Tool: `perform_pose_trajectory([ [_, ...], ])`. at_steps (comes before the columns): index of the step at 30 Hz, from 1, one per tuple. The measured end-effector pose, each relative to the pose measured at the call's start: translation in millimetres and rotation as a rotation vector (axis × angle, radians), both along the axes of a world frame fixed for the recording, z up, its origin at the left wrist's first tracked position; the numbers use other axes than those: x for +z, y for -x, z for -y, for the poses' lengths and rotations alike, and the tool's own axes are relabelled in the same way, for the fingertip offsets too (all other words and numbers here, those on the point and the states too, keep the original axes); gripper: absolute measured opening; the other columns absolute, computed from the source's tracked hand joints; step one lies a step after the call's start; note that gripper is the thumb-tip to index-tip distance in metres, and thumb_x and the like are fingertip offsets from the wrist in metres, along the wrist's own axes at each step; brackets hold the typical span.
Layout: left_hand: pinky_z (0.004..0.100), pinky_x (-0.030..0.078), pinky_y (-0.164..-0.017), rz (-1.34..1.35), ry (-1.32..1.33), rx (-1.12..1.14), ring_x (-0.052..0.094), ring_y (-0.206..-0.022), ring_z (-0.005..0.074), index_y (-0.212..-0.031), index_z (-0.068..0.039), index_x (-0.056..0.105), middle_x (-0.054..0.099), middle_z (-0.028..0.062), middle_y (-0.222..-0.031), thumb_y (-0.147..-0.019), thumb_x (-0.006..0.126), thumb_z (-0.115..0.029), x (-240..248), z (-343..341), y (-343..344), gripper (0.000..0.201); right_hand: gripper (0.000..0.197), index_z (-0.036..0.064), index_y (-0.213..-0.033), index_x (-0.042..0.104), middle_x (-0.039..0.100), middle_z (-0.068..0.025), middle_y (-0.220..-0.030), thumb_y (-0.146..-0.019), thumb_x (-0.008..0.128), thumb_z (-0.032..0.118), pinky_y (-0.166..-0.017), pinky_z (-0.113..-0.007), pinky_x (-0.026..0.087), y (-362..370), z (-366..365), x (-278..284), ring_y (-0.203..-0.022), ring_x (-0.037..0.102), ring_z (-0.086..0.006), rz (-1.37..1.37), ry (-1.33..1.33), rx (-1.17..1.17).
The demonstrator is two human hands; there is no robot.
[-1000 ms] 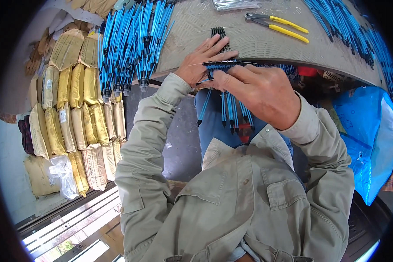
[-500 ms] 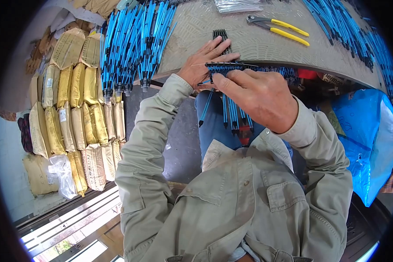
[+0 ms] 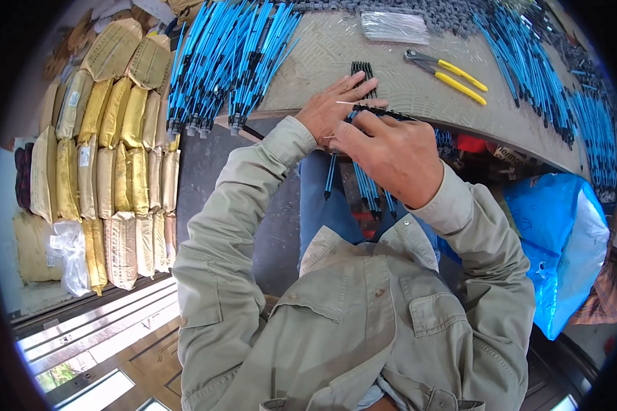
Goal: The person assembles a multi-pronged blue component by inserting blue plastic rods into a black hub, then uses pliers to adjust the rods.
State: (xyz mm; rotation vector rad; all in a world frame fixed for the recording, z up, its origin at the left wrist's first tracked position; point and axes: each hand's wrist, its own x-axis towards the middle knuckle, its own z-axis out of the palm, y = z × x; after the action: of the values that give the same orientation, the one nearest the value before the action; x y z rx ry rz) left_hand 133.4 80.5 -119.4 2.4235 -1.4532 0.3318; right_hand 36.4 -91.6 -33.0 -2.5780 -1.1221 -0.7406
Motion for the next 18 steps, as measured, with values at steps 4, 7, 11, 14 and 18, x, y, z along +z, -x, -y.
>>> perform_pose_trajectory([
  [4,0.0430,0.028,-0.107,-0.001,0.049,0.010,0.028,-0.131,0.0336,-0.128,-0.017,0.049,0.030,0.0089,-0.143,-0.061,0.069,-0.055,-5,-1,2,0.079,0.010,0.0083,-0.087,0.060,0.058,-0.0060,-0.074,-0.079,0.063,0.013,-0.048,-0.031,0.046,-3,8,6,-0.064,0.061,-0.0215,-0.087,-0.136,0.030],
  [7,0.0417,0.030,-0.105,-0.054,0.105,0.030,0.031,-0.129,0.0330,-0.125,-0.014,0.051,0.035,0.0101,-0.140,-0.064,0.066,-0.060,10,3,11,0.078,0.008,0.0063,-0.085,0.061,0.059,-0.0086,-0.074,-0.078,0.063,0.010,-0.051,-0.033,0.046,-18,24,27,-0.064,0.060,-0.0246,-0.170,-0.185,0.106],
  [11,0.0402,0.034,-0.102,-0.134,0.145,0.131,0.038,-0.125,0.0323,-0.122,-0.011,0.053,0.045,0.0115,-0.132,-0.068,0.061,-0.063,7,7,17,0.076,0.008,0.0041,-0.085,0.062,0.059,-0.0108,-0.076,-0.078,0.063,0.008,-0.054,-0.033,0.046,-39,25,41,-0.064,0.059,-0.0267,-0.196,-0.153,0.187],
  [14,0.0396,0.036,-0.100,-0.166,0.144,0.211,0.042,-0.122,0.0320,-0.121,-0.011,0.053,0.051,0.0117,-0.126,-0.070,0.060,-0.063,8,11,20,0.074,0.010,0.0034,-0.086,0.063,0.060,-0.0112,-0.077,-0.077,0.064,0.008,-0.057,-0.033,0.047,-44,24,49,-0.066,0.059,-0.0275,-0.147,-0.100,0.204],
  [18,0.0395,0.038,-0.099,-0.148,0.158,0.264,0.046,-0.119,0.0316,-0.119,-0.011,0.055,0.056,0.0112,-0.120,-0.071,0.059,-0.061,9,13,20,0.070,0.013,0.0024,-0.087,0.063,0.061,-0.0115,-0.080,-0.076,0.065,0.008,-0.063,-0.033,0.048,-44,27,51,-0.072,0.060,-0.0283,0.022,-0.146,0.190],
])
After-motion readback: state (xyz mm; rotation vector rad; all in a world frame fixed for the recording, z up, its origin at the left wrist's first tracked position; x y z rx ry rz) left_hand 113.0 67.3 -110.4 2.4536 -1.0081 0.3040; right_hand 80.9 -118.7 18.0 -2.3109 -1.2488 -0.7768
